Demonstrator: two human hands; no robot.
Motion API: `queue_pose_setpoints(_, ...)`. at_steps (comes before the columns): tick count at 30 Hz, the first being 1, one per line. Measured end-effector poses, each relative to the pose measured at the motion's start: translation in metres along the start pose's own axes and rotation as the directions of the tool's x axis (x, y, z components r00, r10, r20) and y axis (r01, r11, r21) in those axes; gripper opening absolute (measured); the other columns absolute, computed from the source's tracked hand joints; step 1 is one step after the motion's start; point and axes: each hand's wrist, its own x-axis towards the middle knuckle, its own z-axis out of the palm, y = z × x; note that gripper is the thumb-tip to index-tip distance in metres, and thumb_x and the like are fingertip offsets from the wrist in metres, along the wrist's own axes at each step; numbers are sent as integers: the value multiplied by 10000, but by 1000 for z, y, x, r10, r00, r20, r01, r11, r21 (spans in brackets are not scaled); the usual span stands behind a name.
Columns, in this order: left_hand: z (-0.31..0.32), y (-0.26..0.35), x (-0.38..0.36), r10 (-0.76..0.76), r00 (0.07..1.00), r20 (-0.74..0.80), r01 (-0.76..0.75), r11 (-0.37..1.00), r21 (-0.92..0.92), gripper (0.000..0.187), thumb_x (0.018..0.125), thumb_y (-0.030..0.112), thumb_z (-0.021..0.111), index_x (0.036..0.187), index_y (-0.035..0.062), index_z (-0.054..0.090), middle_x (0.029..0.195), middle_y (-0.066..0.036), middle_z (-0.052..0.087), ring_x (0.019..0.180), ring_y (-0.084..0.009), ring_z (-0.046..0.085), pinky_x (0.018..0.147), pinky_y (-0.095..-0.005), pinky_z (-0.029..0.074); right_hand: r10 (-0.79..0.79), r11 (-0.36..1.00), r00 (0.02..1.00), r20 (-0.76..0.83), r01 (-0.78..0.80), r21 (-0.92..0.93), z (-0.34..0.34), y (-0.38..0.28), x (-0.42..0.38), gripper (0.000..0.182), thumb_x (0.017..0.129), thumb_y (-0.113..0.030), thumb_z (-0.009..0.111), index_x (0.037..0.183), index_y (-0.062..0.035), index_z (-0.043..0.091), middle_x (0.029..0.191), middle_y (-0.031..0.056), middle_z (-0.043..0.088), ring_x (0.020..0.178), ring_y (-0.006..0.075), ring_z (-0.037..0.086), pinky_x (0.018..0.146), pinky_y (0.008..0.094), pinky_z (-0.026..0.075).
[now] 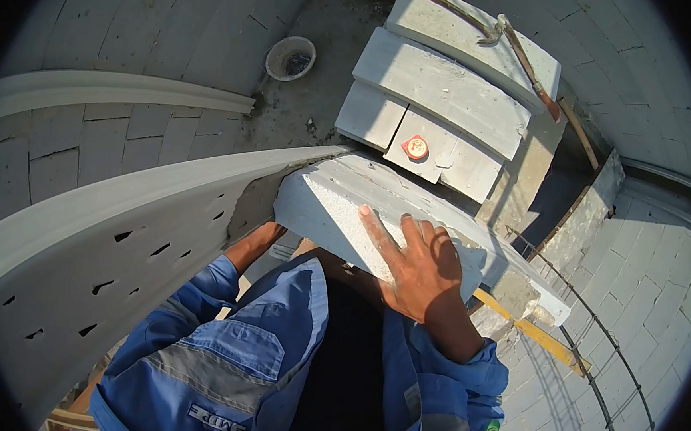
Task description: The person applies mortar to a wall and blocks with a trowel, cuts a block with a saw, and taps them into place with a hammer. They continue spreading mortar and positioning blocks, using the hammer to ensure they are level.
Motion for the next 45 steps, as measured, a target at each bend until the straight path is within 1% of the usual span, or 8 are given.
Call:
queue_pose_setpoints(26,-18,40,50,-215,973,80,220,973,-64,450,902,193,625,1303,3,553,1339,-231,570,1145,-406,600,927,-487,503,97,993,995,2,-97,65,-15,-6,-1,1006,692,-383,848,1550,-223,346,1163,176,552,1048,349,559,944,500,440)
queue_pose_setpoints(29,-25,51,45,-290,957,22,291,952,-100,451,901,193,627,1304,3,552,1339,-231,570,1146,-405,601,929,-486,502,76,977,932,-355,1,212,-31,11,-30,1108,642,-576,832,1500,-42,377,1366,252,499,1263,412,483,1078,526,355)
queue_pose_setpoints(31,-48,71,33,-163,897,-411,-43,893,-448,635,879,344,716,1372,8,500,1292,-260,586,1143,-414,603,984,-493,470,156,942,835,-528,34,333,-17,49,-64,1182,666,-732,751,1476,39,366,1312,259,550,1235,406,514,1072,502,378)
queue_pose_setpoints(33,-60,80,19,-171,906,-387,-46,869,-492,621,866,301,729,1357,-7,507,1301,-238,589,1154,-373,608,980,-453,475,511,674,702,-496,31,738,10,73,-95,1264,694,-849,627,1500,71,307,1313,243,567,1205,351,564,1059,454,393)
queue_pose_setpoints(34,-66,83,11,-136,928,-348,-71,849,-523,608,854,259,742,1343,-22,515,1310,-216,591,1165,-332,613,976,-413,480,530,635,714,-457,24,772,19,91,-105,1274,695,-861,605,1511,65,290,1319,235,561,1233,349,546,1063,439,388)
queue_pose_setpoints(37,-74,96,-16,-317,830,-459,-37,790,-612,688,833,307,766,1377,-11,489,1324,-219,594,1183,-358,607,985,-435,497,439,547,850,-290,3,837,48,115,-125,1297,665,-792,703,1537,46,236,1330,236,532,1274,348,513,1082,446,370)
queue_pose_setpoints(41,-80,109,-32,-479,710,-516,-72,679,-730,729,816,290,779,1401,-13,466,1388,-204,559,1254,-334,569,1031,-423,475,127,789,950,-285,77,610,82,135,-118,1423,552,-557,924,1553,44,112,1403,293,452,1280,398,498,1083,452,388)
queue_pose_setpoints(45,-88,131,-21,-425,703,-569,-258,593,-762,809,809,380,765,1435,-7,430,1406,-209,534,1318,-330,510,1081,-415,429,107,734,963,-248,92,673,76,113,-95,1437,546,-520,946,1534,76,89,1397,292,456,1338,375,441,1116,459,354)
